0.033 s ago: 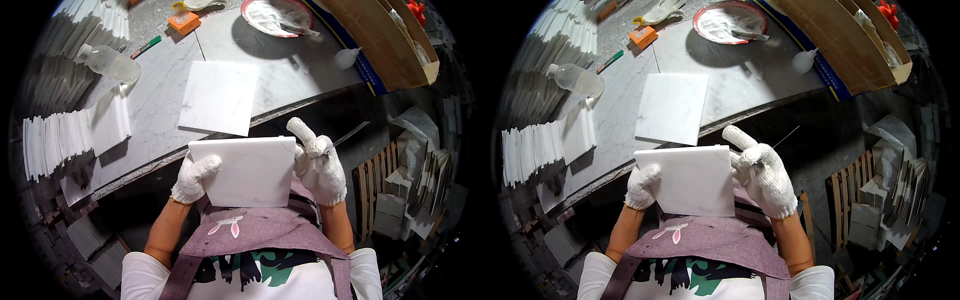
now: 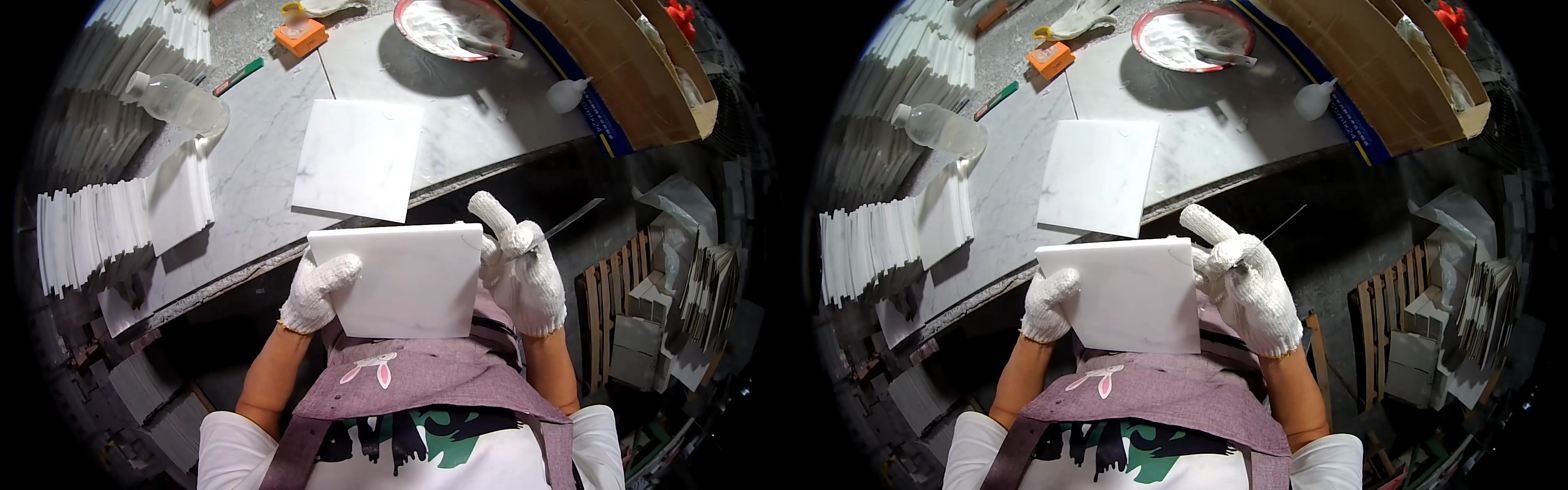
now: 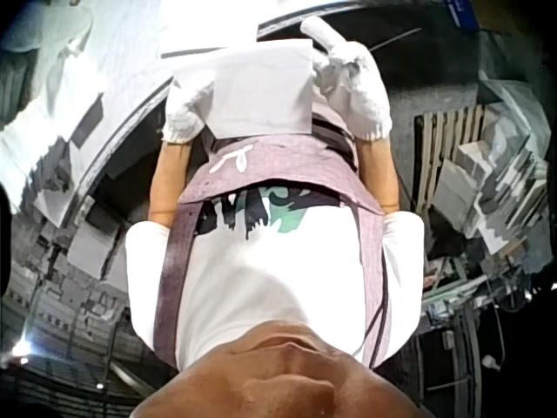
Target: The person uses a metal spatula to scrape and smooth the edges of white paper blocks, then uses an orange sanding block to rub the edges. The person handles the blocks one at a time, flipping them to treat different sides, and stacks the finished blocks on the table.
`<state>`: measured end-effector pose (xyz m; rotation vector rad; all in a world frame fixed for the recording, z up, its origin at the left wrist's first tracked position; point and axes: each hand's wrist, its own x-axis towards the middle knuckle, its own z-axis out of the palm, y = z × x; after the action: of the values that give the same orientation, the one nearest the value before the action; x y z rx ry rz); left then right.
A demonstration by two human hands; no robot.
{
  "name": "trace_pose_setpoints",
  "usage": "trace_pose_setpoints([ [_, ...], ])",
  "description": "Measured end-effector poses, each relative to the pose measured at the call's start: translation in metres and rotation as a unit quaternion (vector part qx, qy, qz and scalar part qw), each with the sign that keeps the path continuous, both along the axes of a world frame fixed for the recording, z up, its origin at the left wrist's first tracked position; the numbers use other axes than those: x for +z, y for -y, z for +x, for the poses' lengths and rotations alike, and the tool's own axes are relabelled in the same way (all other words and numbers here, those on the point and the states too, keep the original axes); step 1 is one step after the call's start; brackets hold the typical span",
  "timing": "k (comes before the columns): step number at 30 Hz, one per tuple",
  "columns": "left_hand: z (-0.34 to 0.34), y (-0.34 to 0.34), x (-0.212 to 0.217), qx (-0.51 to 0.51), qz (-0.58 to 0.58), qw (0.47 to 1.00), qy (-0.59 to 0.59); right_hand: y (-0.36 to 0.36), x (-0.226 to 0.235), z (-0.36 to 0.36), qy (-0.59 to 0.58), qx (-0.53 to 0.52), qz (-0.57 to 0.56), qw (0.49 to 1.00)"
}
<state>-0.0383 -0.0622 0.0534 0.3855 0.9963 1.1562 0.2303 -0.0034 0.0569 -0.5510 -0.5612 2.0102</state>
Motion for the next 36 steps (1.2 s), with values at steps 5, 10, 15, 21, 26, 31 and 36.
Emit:
trace_pose_setpoints([
  [5, 0.001, 0.000, 0.000, 0.004, 0.000, 1.000, 0.019, -0.003, -0.005, -0.005, -0.019, -0.011, -0.011, 1.000],
  [10, 0.007, 0.000, -0.001, 0.047, -0.050, 0.997, 0.045, -0.016, -0.005, -0.008, -0.061, -0.048, -0.038, 0.996],
  [15, 0.030, -0.022, 0.006, 0.136, -0.102, 0.980, 0.100, -0.022, -0.004, 0.012, -0.070, -0.059, 0.013, 0.996],
  [21, 0.058, -0.045, 0.035, 0.081, -0.059, 0.987, 0.129, -0.021, 0.019, 0.027, 0.070, -0.096, 0.027, 0.993],
  [26, 0.067, -0.036, 0.027, 0.066, -0.063, 0.995, 0.049, -0.014, 0.013, 0.044, 0.166, -0.068, 0.020, 0.984],
  [31, 0.064, -0.022, -0.008, 0.009, 0.020, 0.993, -0.115, -0.010, 0.019, 0.042, 0.285, -0.070, 0.062, 0.954],
  [36, 0.057, -0.024, -0.002, -0.049, 0.081, 0.979, -0.183, -0.006, 0.015, 0.043, 0.317, -0.090, 0.092, 0.940],
])
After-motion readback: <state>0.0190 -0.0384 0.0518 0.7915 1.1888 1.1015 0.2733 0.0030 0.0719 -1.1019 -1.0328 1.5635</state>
